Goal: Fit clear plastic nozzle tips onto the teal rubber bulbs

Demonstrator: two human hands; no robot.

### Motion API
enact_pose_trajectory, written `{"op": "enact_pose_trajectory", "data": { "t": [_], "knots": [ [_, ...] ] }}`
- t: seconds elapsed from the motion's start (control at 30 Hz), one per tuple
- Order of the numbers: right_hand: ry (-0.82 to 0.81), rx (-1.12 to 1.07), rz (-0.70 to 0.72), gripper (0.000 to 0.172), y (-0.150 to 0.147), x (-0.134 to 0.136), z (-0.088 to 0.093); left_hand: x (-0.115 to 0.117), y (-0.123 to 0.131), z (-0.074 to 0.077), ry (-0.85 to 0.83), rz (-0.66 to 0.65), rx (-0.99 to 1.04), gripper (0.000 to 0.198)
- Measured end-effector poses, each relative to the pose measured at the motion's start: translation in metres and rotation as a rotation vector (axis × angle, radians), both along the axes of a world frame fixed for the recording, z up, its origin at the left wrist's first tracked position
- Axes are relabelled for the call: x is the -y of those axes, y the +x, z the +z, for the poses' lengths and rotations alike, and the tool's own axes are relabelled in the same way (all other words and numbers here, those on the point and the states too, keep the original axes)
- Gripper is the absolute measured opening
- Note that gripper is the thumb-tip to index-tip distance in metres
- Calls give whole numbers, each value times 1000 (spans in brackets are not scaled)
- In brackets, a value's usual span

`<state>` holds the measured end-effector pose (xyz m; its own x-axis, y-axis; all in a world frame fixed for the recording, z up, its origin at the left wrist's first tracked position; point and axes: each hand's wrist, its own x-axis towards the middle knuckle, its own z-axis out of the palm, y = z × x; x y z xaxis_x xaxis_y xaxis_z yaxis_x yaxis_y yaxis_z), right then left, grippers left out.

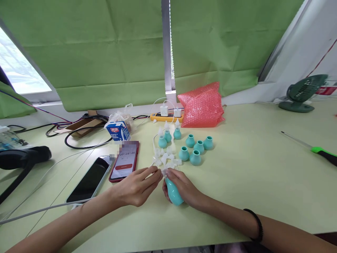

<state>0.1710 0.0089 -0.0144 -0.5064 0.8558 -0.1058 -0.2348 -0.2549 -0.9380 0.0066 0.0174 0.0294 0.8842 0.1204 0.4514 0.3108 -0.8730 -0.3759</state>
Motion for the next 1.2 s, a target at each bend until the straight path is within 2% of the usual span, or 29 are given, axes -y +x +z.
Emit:
{"op": "enact_pose_trajectory", "data": {
  "t": [0.27,0.47,0.63,0.77,0.9,1.07,1.2],
  "knots": [
    [26,21,-17,33,0,5,-2,8,3,2,255,-43,-115,23],
    [98,14,-9,31,1,5,-3,0,-1,0,246,-83,-77,22],
    [44,-16,-25,34,1,4,4,-3,-2,-5,237,-47,11,19],
    [-4,-15,37,37,1,5,9,-4,-1,-9,125,3,116,17],
    [-42,-37,51,37,3,3,7,-4,-2,-10,35,66,78,17],
    [-96,-71,33,34,4,0,3,-2,-3,-10,91,-5,93,18],
    [-34,-61,10,34,2,2,7,-3,-4,-12,134,-32,161,19]
  ]
}}
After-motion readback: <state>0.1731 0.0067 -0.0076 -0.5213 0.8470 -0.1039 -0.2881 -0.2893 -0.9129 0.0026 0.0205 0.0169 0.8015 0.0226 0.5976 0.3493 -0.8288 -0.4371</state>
